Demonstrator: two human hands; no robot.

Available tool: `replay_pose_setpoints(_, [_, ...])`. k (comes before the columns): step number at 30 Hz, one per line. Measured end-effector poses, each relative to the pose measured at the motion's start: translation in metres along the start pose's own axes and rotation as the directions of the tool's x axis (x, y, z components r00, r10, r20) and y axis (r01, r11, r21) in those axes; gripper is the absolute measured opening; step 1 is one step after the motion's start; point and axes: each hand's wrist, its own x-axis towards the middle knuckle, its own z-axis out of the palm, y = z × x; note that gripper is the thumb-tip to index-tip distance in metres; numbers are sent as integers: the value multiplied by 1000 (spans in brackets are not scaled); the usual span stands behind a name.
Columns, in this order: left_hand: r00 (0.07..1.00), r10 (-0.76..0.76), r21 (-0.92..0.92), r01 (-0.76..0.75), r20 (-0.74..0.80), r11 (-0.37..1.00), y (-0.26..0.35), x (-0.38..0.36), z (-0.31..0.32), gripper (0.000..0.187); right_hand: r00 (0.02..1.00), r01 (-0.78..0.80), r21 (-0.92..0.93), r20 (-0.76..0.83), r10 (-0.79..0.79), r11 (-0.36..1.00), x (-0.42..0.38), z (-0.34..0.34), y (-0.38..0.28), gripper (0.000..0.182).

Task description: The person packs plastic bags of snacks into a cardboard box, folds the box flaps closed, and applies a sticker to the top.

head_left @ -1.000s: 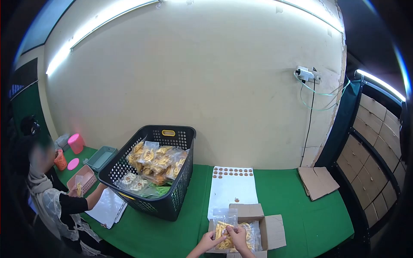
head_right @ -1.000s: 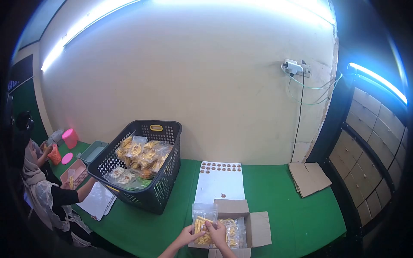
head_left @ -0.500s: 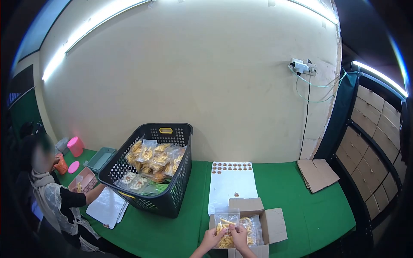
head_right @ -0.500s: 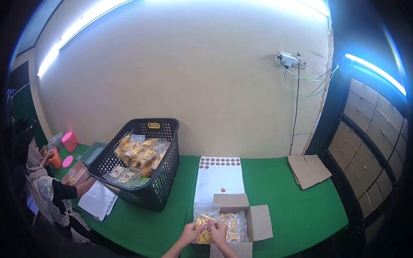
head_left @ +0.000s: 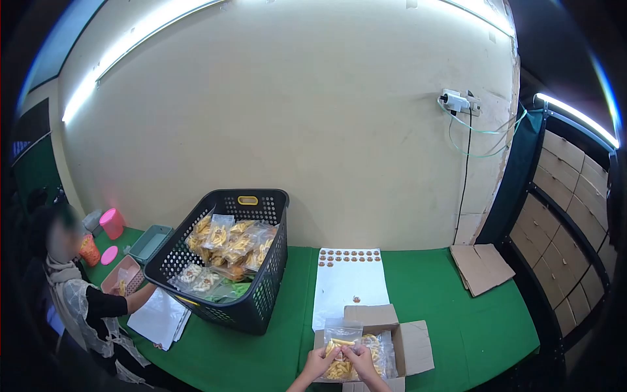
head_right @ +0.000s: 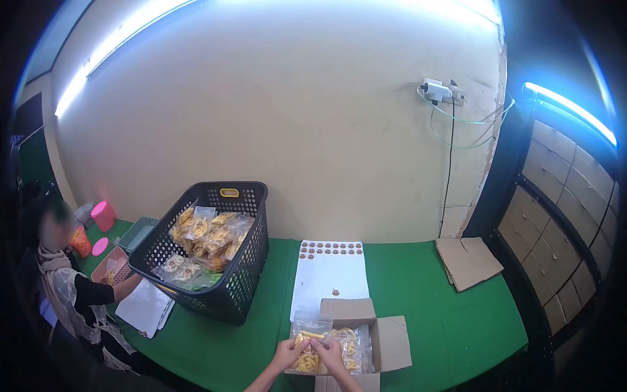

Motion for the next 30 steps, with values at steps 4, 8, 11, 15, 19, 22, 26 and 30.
replay_pose_setpoints(4, [1000, -27, -192, 29, 12, 981, 4, 1, 3, 30, 999, 26, 57, -46, -24, 998, 1, 6, -8, 18])
replay_pose_setpoints(8, [997, -73, -210, 77, 27, 975, -4, 1, 7, 29, 996, 4, 84, -84, 4, 996, 0, 4, -9, 19])
replay_pose_setpoints(11, [993, -114, -158, 119, 44, 980, 5, -2, 6, 29, 998, -4, 55, -56, 8, 998, 4, 2, -13, 20])
replay_pose_setpoints(15, [991, -135, -25, 135, 0, 990, -11, 2, 3, 28, 999, 36, -76, 31, -33, 996, 1, 3, -22, 19])
replay_pose_setpoints(19, [1000, -29, -217, 28, -3, 976, -8, 5, 10, 31, 1000, 15, -53, -2, -15, 998, 2, 0, -24, 18])
replay_pose_setpoints(22, [1000, -30, -271, 28, -2, 962, 9, 5, 11, 29, 1000, -2, 43, -5, 2, 999, 9, -3, -19, 17])
replay_pose_setpoints(26, [999, -42, -161, 40, -9, 986, 11, 12, 10, 26, 999, 48, 18, -21, -48, 999, 19, -7, -20, 18])
replay_pose_setpoints(30, [996, -54, -218, 39, -65, 975, 19, 16, 12, 26, 999, -12, -32, 37, 13, 999, 22, -7, -30, 19])
